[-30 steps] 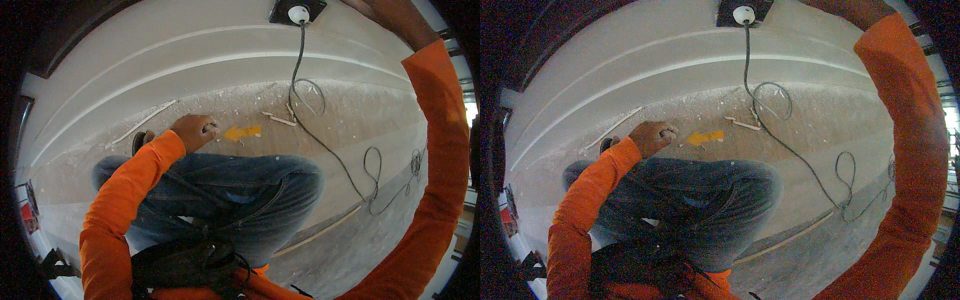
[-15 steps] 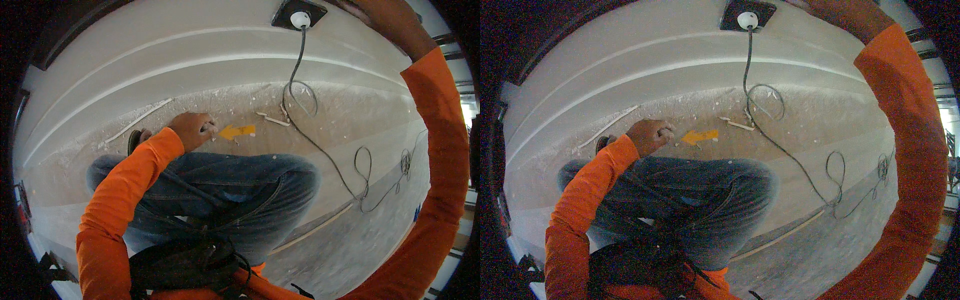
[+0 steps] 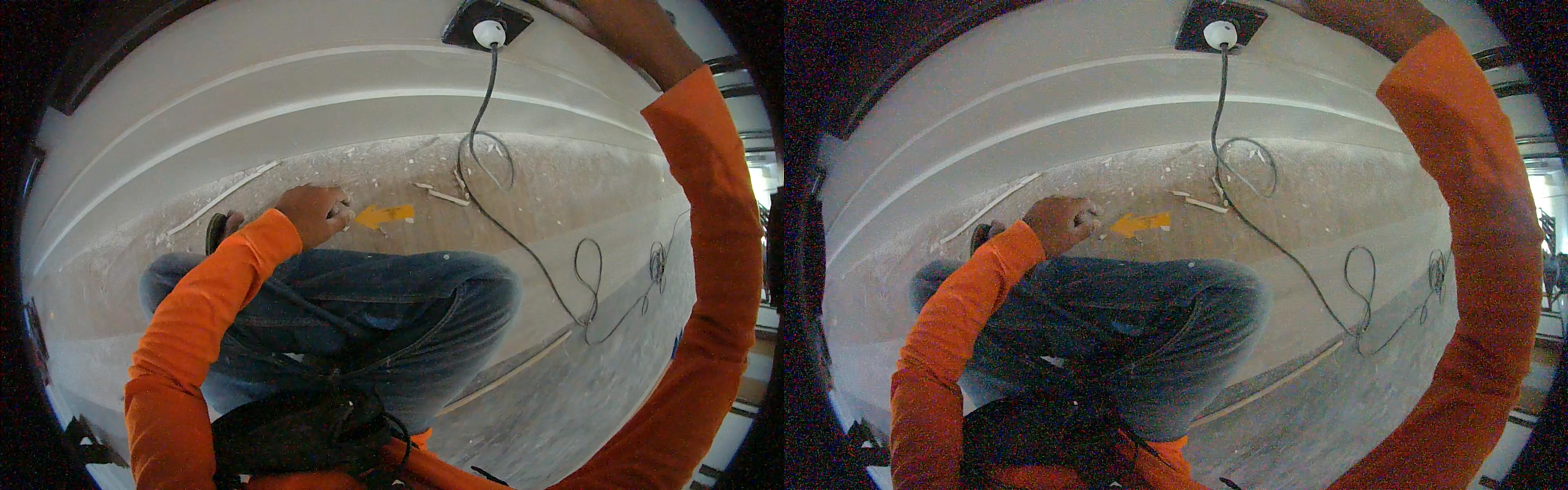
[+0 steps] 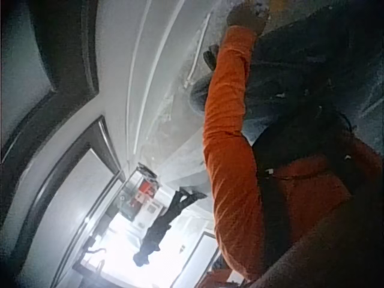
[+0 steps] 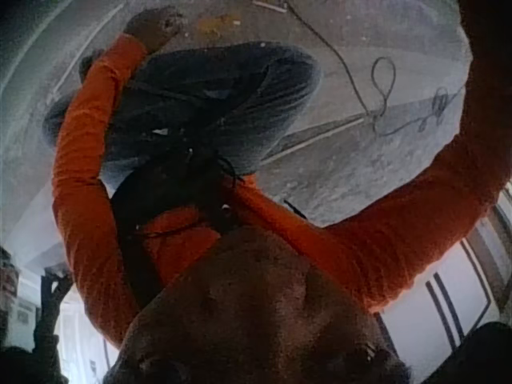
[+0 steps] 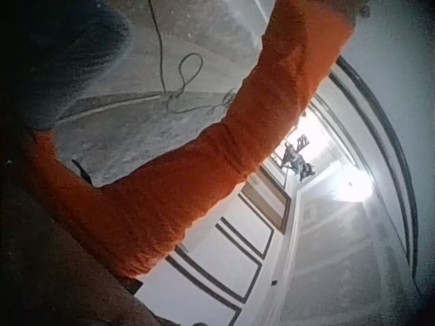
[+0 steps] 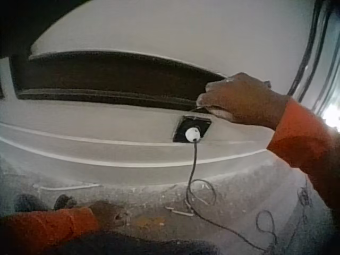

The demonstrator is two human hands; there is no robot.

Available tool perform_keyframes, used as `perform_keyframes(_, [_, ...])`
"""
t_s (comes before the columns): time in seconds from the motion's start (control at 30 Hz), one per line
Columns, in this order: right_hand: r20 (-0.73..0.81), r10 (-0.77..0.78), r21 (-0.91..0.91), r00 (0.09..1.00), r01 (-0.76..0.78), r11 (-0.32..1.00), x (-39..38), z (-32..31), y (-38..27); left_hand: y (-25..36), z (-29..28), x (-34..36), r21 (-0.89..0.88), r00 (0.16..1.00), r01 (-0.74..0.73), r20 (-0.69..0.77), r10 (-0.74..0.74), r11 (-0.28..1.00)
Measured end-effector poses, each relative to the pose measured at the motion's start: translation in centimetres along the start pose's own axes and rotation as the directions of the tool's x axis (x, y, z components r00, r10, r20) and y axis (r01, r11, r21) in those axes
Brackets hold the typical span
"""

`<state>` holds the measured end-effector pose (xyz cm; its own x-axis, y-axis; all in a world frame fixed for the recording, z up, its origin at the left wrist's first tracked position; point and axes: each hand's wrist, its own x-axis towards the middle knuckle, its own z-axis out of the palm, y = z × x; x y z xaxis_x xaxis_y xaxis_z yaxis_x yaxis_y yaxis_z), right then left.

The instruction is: The person installs an electrical outlet into a wall panel by using a utility knife to strip insulation from wires and then manipulating the wires and socket housing by hand.

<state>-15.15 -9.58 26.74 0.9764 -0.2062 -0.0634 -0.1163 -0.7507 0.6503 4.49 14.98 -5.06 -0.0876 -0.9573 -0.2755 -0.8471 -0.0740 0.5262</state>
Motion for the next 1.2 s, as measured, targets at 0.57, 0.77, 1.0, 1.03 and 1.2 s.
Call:
perform_keyframes(0.57, [0.113, 0.015, -0.026, 0.993, -0.012, 1.0, 0.6, -0.9, 0.3, 0.8, -0.3, 0.2, 0.076, 0.999, -0.05, -0.016, 0.051, 0.996])
perform_keyframes(0.77, [0.113, 0.021, -0.04, 0.993, -0.017, 0.999, 0.4, -0.5, 0.5, 0.6, -0.5, 0.0, 0.098, 0.998, -0.058, -0.007, 0.059, 0.993])
perform_keyframes(1.0, [0.148, 0.197, -0.019, 0.969, -0.196, 0.98, -0.9, 0.0, -0.7, 0.8, -0.8, 0.0, 0.108, 0.999, -0.032, 0.016, 0.03, 0.994])
perform_keyframes(1.03, [0.131, 0.201, -0.015, 0.971, -0.201, 0.98, -1.8, 1.2, -0.1, 0.8, -0.8, -0.1, 0.11, 1.0, -0.022, 0.014, 0.021, 0.994])
perform_keyframes(1.2, [-0.02, 0.312, 0.225, 0.95, -0.3, 0.927, -6.1, 6.4, 0.0, 0.8, -0.9, 0.0, 0.06, 0.998, -0.059, -0.033, 0.061, 0.996])
